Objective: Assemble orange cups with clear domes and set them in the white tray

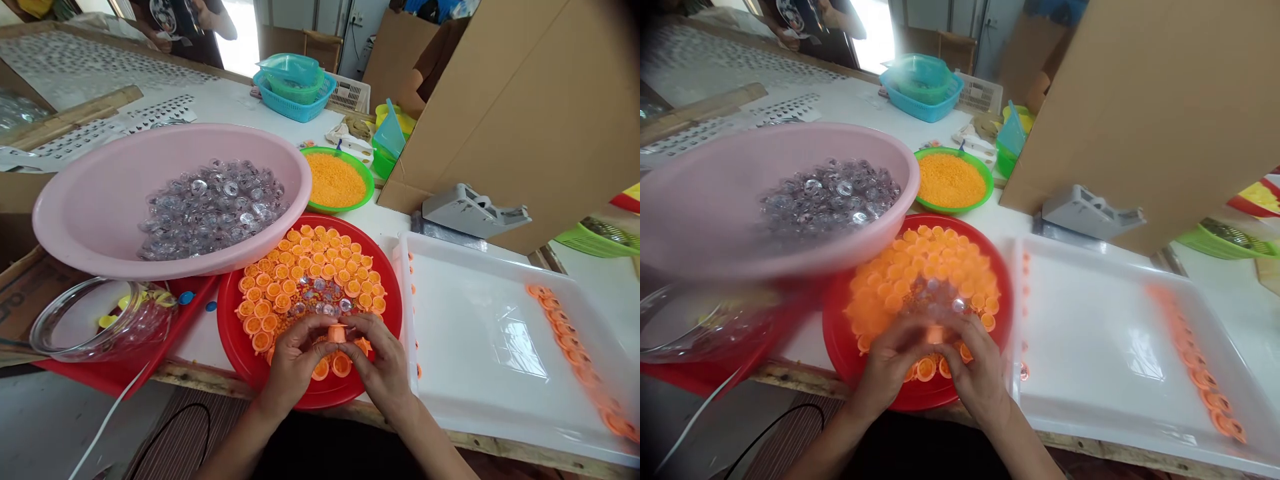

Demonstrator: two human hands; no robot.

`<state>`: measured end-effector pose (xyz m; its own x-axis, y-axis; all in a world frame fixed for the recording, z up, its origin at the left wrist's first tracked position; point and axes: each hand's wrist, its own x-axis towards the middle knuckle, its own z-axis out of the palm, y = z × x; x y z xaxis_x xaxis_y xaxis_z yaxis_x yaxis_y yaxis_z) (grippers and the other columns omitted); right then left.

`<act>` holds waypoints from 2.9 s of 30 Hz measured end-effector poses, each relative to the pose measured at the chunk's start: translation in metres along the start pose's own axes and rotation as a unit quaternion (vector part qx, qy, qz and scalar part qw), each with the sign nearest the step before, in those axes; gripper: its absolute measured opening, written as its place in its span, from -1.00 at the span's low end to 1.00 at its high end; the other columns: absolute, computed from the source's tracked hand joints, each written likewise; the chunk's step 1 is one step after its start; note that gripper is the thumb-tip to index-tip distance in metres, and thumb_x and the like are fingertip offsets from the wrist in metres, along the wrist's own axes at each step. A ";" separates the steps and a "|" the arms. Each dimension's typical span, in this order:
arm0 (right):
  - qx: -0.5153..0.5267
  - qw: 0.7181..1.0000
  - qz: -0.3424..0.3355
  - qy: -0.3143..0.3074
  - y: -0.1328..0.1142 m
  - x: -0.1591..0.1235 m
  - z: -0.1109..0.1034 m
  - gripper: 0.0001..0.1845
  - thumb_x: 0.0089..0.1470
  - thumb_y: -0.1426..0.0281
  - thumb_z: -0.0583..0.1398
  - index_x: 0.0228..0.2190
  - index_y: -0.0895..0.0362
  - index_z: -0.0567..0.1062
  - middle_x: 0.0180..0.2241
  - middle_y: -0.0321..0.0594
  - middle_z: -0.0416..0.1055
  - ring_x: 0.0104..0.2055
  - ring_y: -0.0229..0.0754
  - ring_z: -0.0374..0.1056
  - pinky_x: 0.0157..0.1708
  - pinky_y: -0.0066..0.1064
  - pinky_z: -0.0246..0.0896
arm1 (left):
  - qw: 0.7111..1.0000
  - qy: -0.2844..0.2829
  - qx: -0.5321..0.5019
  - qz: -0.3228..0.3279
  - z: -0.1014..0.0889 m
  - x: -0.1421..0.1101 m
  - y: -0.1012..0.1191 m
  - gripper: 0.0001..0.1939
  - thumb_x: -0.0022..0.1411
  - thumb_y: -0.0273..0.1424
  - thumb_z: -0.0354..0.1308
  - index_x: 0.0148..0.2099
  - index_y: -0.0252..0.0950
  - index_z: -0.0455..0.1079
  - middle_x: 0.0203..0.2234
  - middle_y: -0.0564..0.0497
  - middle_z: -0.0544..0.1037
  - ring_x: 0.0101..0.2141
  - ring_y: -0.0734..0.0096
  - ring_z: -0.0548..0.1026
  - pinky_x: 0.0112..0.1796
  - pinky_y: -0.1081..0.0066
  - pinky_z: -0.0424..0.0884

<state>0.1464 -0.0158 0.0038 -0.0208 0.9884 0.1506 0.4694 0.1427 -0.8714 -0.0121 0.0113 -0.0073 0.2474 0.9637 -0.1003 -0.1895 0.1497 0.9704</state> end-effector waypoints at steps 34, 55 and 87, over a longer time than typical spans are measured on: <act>-0.007 0.906 0.420 -0.041 0.078 -0.073 -0.158 -0.84 -0.28 0.36 0.33 -0.54 0.15 0.51 -0.59 -0.31 0.41 -0.53 -0.23 0.28 -0.53 -0.42 0.13 | 0.935 -0.009 0.343 0.085 -0.013 0.025 -0.021 -0.82 0.20 -0.36 0.10 -0.22 -0.21 0.53 -0.27 -0.02 0.63 -0.24 0.25 0.58 -0.26 0.37 0.50; -0.037 0.926 0.368 -0.080 0.104 -0.052 -0.122 -0.82 -0.33 0.53 0.33 -0.60 0.16 0.43 -0.64 -0.40 0.38 -0.57 -0.32 0.28 -0.58 -0.54 0.08 | 0.888 -0.084 0.437 0.113 -0.003 0.026 -0.044 -0.81 0.15 -0.24 0.13 -0.30 -0.17 0.54 -0.38 0.05 0.64 -0.39 0.32 0.59 -0.36 0.46 0.52; -0.241 0.943 0.039 -0.225 0.033 0.073 -0.003 -0.81 -0.02 0.60 0.17 -0.40 0.12 0.54 -0.44 -0.28 0.47 -0.37 -0.23 0.35 -0.32 -0.46 0.20 | 0.863 -0.181 0.455 0.125 0.008 -0.001 -0.033 -0.73 0.00 -0.45 0.30 -0.18 -0.13 0.54 -0.23 -0.05 0.52 -0.12 0.10 0.42 -0.08 0.12 0.35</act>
<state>0.1633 0.0606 -0.0122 -0.2912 0.9329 -0.2121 0.8296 0.1359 -0.5415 0.0018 0.0035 -0.0377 0.6182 0.7843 0.0521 0.5042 -0.4466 0.7391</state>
